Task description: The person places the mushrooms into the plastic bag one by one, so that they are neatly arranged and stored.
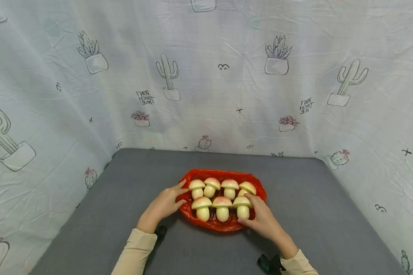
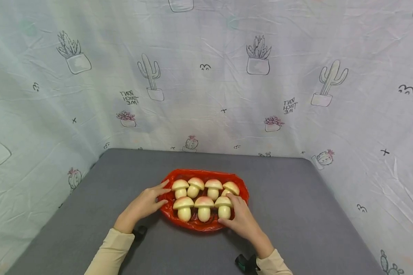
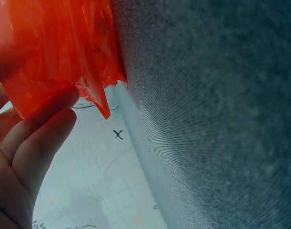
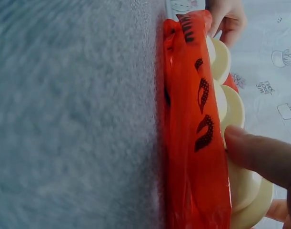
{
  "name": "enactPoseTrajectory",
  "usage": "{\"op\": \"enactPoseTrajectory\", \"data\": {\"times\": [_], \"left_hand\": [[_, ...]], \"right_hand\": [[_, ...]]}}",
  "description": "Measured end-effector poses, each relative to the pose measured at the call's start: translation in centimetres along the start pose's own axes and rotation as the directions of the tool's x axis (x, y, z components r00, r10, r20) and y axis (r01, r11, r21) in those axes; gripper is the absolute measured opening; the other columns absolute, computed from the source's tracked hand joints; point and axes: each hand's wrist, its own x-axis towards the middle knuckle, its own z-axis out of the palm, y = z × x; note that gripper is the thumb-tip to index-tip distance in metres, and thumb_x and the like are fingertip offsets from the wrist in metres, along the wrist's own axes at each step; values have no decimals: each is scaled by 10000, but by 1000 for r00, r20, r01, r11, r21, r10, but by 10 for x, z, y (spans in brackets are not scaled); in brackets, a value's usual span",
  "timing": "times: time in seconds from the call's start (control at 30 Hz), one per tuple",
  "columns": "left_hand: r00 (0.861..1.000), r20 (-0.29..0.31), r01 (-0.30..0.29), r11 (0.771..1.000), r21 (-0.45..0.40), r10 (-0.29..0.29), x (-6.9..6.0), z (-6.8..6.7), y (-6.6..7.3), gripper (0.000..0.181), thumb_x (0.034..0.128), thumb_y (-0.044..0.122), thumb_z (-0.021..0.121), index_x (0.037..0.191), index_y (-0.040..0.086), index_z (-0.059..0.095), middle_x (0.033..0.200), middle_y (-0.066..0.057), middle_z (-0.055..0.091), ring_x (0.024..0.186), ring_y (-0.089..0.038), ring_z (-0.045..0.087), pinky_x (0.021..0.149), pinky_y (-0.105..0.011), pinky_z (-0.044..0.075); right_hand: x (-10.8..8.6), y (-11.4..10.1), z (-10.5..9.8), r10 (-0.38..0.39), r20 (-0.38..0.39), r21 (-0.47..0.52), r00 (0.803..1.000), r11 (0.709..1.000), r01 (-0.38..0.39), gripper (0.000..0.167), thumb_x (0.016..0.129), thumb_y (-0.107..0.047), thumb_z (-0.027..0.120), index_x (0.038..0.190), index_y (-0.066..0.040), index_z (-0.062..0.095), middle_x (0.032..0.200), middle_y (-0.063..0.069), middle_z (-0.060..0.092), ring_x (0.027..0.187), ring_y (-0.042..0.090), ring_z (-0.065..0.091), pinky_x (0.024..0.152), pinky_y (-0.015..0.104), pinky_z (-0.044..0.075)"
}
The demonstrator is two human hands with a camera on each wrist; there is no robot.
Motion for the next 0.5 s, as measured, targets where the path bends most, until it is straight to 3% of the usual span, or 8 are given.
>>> {"op": "enactPoseTrajectory", "data": {"times": [0.3,0.4,0.5], "left_hand": [[1000,10,-16,1000,1,16,1,-2,-1,403,850,104,700,1236,10,632,1437,-174,445,1100,-314,609,853,-379,517],[1000,10,-11,1000,0,11,1,-2,0,407,845,101,705,1234,7,632,1440,-174,442,985,-290,644,811,-362,518],[1000,3,-6,1000,2,6,0,-1,1,401,840,112,713,1223,17,643,1440,-162,449,1019,-298,638,845,-377,519]], "right_hand": [[0,5,5,34,46,-2,998,999,-33,832,683,-292,853,1350,13,461,1269,145,553,1162,290,520,958,492,429],[0,5,6,44,54,6,998,999,-44,841,682,-284,854,1353,20,449,1280,160,542,1176,302,510,969,493,421],[-1,5,6,47,52,17,998,999,-48,848,679,-265,856,1356,31,440,1290,181,531,1188,321,503,973,504,417]]}}
